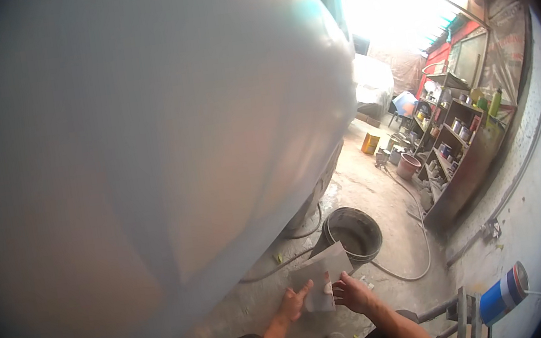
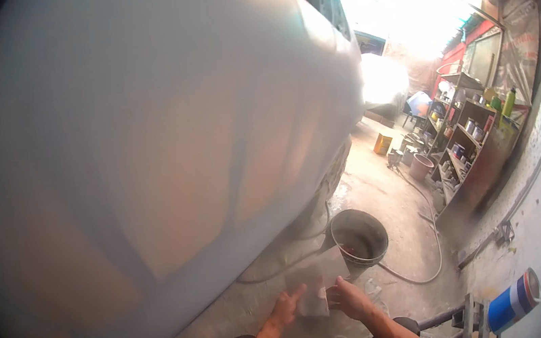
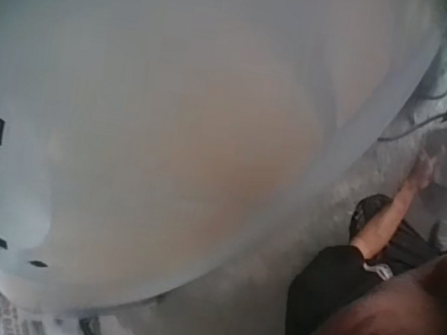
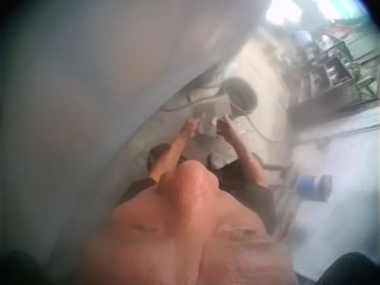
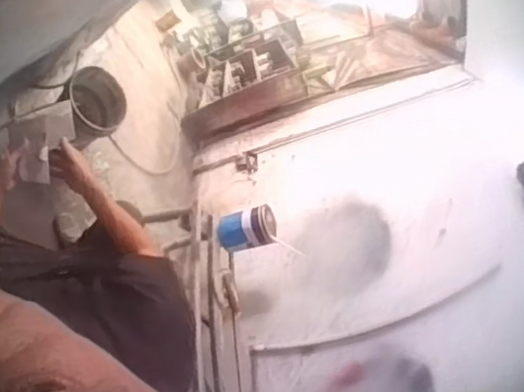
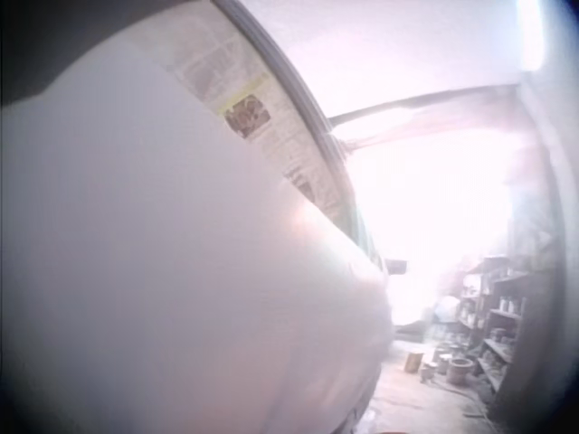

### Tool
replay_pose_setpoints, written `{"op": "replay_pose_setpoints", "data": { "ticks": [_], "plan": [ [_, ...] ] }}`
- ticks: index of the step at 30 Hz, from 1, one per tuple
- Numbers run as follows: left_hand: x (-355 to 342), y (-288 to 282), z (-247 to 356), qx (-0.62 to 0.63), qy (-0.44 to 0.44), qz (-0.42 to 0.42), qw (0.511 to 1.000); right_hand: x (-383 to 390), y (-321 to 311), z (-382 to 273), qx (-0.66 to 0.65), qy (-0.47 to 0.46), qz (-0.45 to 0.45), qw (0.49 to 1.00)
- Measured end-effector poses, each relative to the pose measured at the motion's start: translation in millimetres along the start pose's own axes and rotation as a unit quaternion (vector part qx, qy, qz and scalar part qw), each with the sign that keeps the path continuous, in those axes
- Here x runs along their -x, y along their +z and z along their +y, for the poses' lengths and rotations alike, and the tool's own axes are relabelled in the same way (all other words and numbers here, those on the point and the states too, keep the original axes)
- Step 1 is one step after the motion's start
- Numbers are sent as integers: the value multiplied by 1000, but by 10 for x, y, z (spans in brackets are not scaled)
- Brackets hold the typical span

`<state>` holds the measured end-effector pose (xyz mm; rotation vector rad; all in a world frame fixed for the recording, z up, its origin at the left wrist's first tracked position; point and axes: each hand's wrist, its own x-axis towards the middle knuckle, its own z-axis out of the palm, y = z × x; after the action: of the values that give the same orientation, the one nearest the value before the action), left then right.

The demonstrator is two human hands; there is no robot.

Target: The person applies putty to a car door using spreaders, wipes the surface with a cloth, and smooths the area by hand.

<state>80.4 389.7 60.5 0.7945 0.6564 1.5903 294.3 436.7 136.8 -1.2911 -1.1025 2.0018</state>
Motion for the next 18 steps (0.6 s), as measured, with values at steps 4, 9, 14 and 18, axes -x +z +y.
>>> {"op": "replay_pose_setpoints", "data": {
  "ticks": [4,9,14,18],
  "plan": [
    [-4,-153,-131,-293,62,-122,946,188,104,-58,-50,-93,11,994],
    [-32,-176,-387,13,-197,-39,980,263,90,-298,-46,-55,55,996],
    [41,-691,-714,-30,-169,-26,985,-255,-72,-382,-79,-137,29,987],
    [68,-204,-2,232,-266,78,932,-742,-75,-319,-71,-162,54,983]
  ]
}}
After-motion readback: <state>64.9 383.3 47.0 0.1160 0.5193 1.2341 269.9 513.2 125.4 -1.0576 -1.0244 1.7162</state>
